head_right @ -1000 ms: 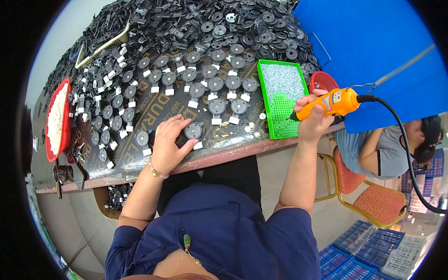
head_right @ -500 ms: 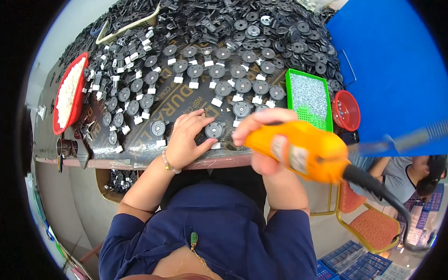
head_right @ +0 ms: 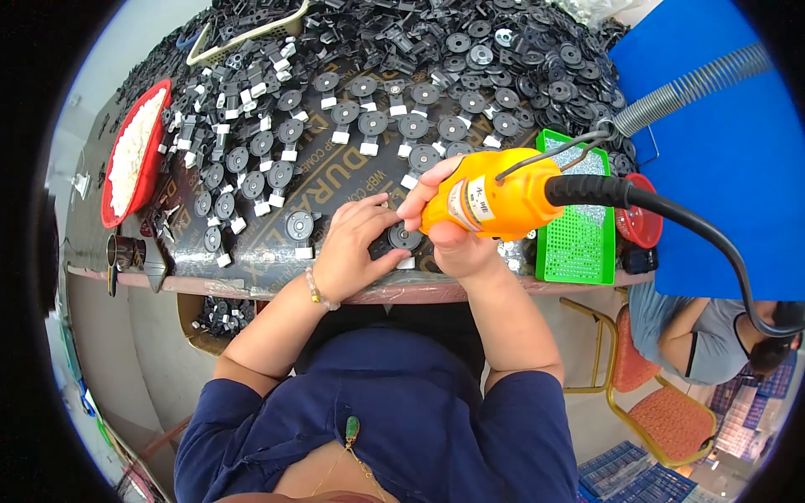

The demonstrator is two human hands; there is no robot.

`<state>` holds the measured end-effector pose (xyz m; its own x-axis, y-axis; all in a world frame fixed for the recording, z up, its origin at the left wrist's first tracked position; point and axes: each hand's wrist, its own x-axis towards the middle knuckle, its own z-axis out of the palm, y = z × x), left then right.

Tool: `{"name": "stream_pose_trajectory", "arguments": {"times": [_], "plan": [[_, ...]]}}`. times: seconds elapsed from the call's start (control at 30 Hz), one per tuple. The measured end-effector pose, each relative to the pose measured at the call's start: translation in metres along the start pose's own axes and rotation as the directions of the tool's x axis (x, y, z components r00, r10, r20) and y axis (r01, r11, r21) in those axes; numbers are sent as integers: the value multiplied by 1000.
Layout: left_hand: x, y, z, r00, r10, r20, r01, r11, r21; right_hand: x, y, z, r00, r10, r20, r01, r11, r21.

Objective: Fastening screws into small circular electronic components using an electric screwdriver at a factory workbench.

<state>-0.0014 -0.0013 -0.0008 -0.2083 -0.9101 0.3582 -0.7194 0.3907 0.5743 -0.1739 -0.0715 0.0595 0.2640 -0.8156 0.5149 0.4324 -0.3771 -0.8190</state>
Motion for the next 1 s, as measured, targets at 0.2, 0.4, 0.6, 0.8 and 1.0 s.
{"name": "stream_pose_trajectory", "arguments": {"times": [0.2, 0.4, 0.6, 0.8, 1.0], "plan": [[0, -1, 1, 1000, 6, 1, -6, 1000, -15, -1, 1, 3, 997, 76, 4, -76, 997, -14], [3, 1, -1, 1000, 30, 0, -30, 999, 9, -2, 1, -1, 1000, 29, -9, -30, 998, -58], [-2, -2, -1, 1000, 23, 3, -24, 999, 41, -4, -43, -57, 970, -167, -176, 131, 971, -200], [1, 2, 3, 999, 42, -21, -42, 999, 33, -21, -77, -145, 864, -321, -387, 7, 777, -630], [1, 2, 3, 998, 59, -26, -58, 997, 48, -35, -71, -177, 818, -377, -435, 37, 789, -613]]}}
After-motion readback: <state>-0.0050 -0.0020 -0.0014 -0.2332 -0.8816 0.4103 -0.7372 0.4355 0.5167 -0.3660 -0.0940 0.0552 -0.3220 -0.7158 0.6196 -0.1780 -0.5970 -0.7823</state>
